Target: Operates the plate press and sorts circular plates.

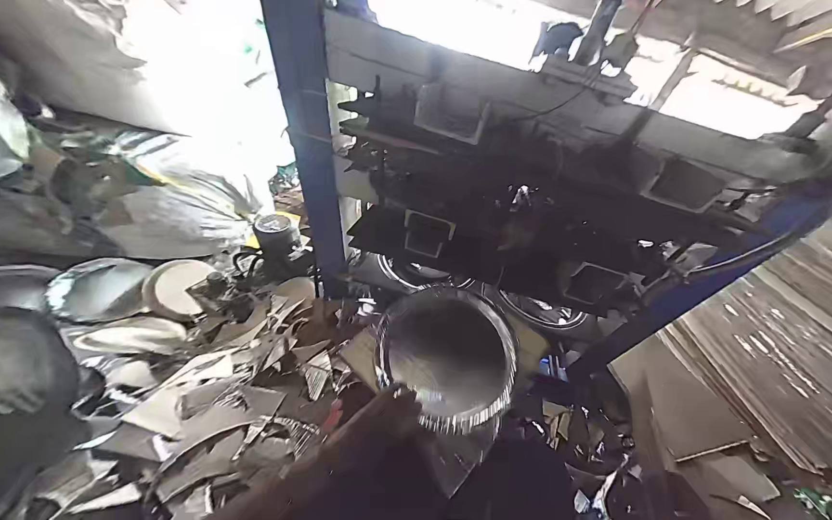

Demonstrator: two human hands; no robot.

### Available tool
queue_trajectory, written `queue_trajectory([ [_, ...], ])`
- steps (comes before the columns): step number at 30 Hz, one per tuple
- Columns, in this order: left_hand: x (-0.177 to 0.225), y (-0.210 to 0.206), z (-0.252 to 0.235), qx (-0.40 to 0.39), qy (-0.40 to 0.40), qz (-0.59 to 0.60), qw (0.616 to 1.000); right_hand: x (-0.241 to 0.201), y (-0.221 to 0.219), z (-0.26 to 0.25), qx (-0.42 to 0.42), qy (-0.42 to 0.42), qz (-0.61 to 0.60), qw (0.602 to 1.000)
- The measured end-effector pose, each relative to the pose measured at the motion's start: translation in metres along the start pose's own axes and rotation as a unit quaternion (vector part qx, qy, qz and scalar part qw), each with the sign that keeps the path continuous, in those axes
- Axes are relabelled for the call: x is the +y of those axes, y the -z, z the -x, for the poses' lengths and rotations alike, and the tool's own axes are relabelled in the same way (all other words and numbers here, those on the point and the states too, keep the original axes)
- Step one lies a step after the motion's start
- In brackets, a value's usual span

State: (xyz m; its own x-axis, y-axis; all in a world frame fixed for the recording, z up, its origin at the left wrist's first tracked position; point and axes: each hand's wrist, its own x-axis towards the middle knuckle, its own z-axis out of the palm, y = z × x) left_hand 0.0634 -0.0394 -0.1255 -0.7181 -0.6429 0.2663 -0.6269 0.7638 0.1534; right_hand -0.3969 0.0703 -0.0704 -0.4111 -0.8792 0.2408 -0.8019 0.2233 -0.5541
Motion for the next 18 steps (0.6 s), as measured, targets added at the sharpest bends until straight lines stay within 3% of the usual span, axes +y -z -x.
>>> queue_trajectory([
  [1,0.016,0.003,0.033,0.02,-0.034,-0.004,0.999,-0.029,-0.003,0.001,-0.048,0.04,0.014,0.998],
  [3,0.038,0.003,0.097,0.085,-0.005,0.046,0.995,-0.084,-0.018,0.019,-0.128,0.15,0.028,0.98],
  [5,0.052,0.005,0.149,0.139,0.093,0.086,0.982,-0.129,-0.044,0.05,-0.202,0.28,0.013,0.938],
  [7,0.061,0.001,0.177,0.227,0.199,0.16,0.94,-0.15,-0.081,0.083,-0.289,0.399,-0.037,0.869],
  [10,0.081,-0.006,0.17,0.331,0.408,0.256,0.812,-0.158,-0.134,0.115,-0.466,0.498,-0.115,0.722],
  [12,0.084,0.003,0.143,0.295,0.566,0.289,0.714,-0.164,-0.146,0.107,-0.574,0.491,-0.116,0.645],
  [14,0.068,0.007,0.121,0.239,0.655,0.357,0.622,-0.176,-0.148,0.084,-0.667,0.469,-0.094,0.571],
  [15,0.059,0.008,0.111,0.224,0.671,0.389,0.59,-0.183,-0.15,0.077,-0.681,0.463,-0.101,0.558],
  [16,0.053,0.01,0.101,0.207,0.671,0.421,0.574,-0.192,-0.152,0.072,-0.66,0.465,-0.131,0.575],
  [18,0.047,0.019,0.077,0.18,0.64,0.479,0.573,-0.223,-0.161,0.064,-0.527,0.505,-0.126,0.672],
])
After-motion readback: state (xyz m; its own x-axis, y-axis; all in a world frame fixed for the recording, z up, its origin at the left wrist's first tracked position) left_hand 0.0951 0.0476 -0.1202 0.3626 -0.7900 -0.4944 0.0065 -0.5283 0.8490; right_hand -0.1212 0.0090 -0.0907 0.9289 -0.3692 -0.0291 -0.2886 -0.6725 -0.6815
